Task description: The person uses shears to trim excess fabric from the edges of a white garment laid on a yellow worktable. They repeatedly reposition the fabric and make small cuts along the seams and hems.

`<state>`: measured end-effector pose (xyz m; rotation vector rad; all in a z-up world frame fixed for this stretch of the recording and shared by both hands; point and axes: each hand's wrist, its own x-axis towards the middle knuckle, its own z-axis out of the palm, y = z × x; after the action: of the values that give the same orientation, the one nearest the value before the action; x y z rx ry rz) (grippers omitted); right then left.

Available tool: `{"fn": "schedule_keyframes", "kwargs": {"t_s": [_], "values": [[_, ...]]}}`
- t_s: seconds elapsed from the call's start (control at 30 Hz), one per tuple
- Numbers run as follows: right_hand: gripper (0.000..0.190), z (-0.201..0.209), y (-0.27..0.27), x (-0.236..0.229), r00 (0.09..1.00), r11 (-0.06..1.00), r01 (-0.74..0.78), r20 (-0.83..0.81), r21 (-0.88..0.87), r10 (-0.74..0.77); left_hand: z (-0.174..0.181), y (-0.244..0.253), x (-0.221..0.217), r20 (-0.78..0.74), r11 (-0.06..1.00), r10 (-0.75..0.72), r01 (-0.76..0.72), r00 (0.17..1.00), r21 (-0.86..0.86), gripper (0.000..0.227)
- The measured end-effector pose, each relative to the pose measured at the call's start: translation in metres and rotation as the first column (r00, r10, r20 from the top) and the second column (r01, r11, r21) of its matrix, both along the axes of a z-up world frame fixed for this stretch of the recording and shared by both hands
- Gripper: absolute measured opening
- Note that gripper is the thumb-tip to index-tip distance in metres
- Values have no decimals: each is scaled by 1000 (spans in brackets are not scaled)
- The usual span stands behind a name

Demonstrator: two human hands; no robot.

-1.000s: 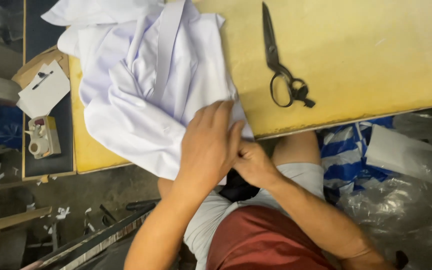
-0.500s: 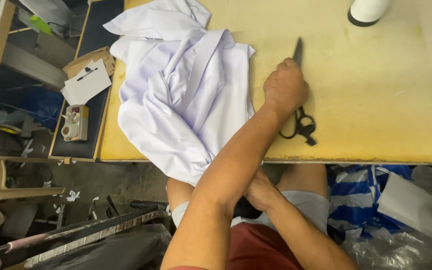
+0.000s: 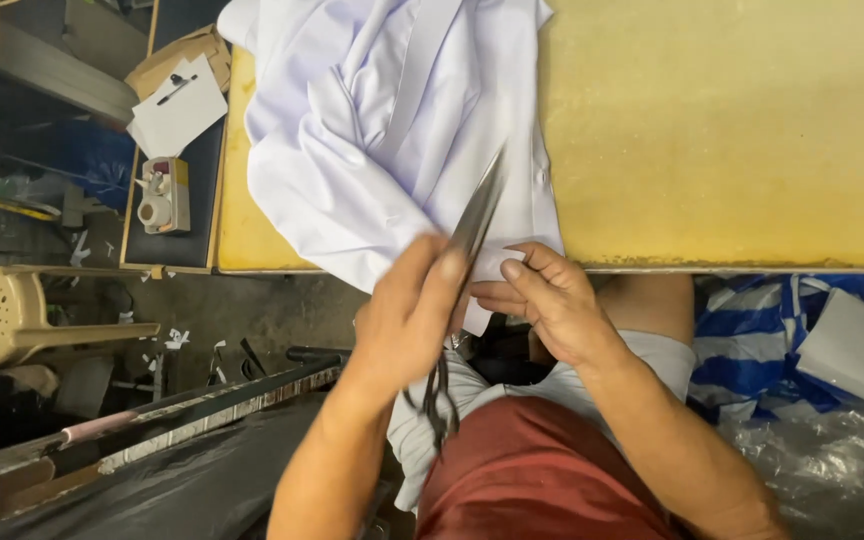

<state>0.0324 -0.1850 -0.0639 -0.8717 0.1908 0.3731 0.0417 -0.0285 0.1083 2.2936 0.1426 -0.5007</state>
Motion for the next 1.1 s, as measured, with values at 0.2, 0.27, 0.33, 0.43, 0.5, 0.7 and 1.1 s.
{"fn": "schedule_keyframes", "kwargs": {"t_s": [0.2, 0.27, 0.33, 0.43, 0.5, 0.7, 1.1], "values": [[14, 7, 7, -7, 999, 993, 45, 22, -113, -43, -110, 40, -71, -159, 728, 38, -137, 987, -672, 53], [15, 8, 9, -9, 999, 989, 52, 13, -135, -51, -114, 39, -80, -199, 711, 35, -165, 979, -684, 53], [17, 8, 10, -12, 999, 987, 54, 3, -153, -54, -118, 39, -86, -241, 696, 37, -198, 970, -690, 53], [8, 8, 13, -16, 998, 989, 65, 10, -131, -64, -125, 40, -87, -290, 629, 26, -241, 957, -739, 52], [7, 12, 15, -17, 998, 989, 57, 19, -140, -55, -127, 41, -86, -326, 660, 28, -262, 945, -704, 51], [11, 13, 17, -19, 998, 985, 50, 34, -164, -45, -132, 43, -88, -323, 653, -9, -240, 946, -718, 52], [18, 15, 21, -18, 999, 980, 44, 25, -192, -40, -127, 41, -90, -361, 668, 43, -296, 931, -683, 53]]}}
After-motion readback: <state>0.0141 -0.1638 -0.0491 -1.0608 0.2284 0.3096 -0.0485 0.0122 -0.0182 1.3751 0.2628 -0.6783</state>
